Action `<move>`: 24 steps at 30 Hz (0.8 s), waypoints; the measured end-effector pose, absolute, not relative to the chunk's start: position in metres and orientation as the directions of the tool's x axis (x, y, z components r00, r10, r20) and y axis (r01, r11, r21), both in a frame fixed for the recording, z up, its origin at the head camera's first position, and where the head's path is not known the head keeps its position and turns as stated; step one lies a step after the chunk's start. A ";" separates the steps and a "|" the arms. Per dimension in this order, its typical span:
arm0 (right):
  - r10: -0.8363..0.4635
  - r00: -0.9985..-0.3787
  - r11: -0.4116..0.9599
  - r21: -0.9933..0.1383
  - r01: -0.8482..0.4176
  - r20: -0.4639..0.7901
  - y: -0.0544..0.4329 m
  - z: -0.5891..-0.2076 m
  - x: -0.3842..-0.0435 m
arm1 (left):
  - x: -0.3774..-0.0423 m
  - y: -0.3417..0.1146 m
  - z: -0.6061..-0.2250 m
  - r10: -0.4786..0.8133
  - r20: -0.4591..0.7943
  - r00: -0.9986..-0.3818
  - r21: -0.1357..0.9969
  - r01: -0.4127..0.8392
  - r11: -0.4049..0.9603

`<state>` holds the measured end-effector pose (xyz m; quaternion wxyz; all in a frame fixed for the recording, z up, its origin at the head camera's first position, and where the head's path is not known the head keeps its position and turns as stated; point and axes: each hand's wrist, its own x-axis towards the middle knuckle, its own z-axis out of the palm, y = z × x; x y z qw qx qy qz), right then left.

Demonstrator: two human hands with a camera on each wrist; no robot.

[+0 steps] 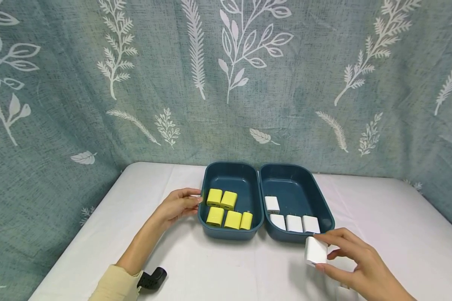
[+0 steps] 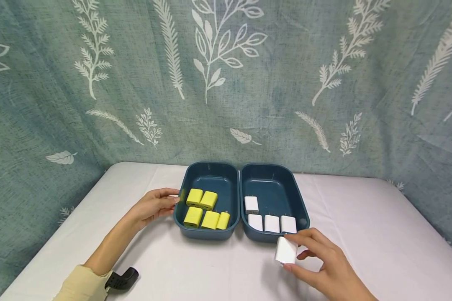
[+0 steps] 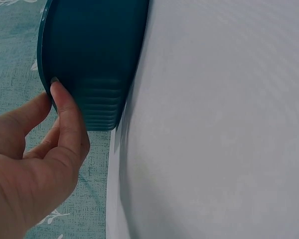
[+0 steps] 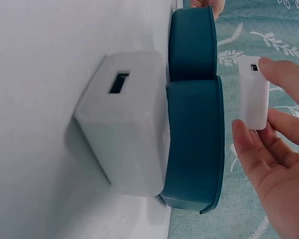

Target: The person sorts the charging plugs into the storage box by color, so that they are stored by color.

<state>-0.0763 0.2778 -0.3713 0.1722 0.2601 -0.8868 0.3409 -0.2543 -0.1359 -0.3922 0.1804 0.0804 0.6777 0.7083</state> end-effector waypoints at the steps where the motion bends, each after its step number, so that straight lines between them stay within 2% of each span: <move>1: -0.339 -0.803 0.629 -0.518 -0.581 0.489 0.278 -0.371 -0.077 | -0.254 -0.136 -0.392 0.364 -0.130 -0.922 0.989 -0.146 -0.017; 11: -0.331 -0.784 0.573 -0.548 -0.610 0.526 0.281 -0.366 -0.097 | -0.253 -0.136 -0.392 0.364 -0.133 -0.922 0.989 -0.147 -0.011; 24: -0.285 -0.802 0.577 -0.574 -0.581 0.525 0.288 -0.363 -0.121 | -0.254 -0.136 -0.391 0.363 -0.134 -0.922 0.989 -0.148 -0.011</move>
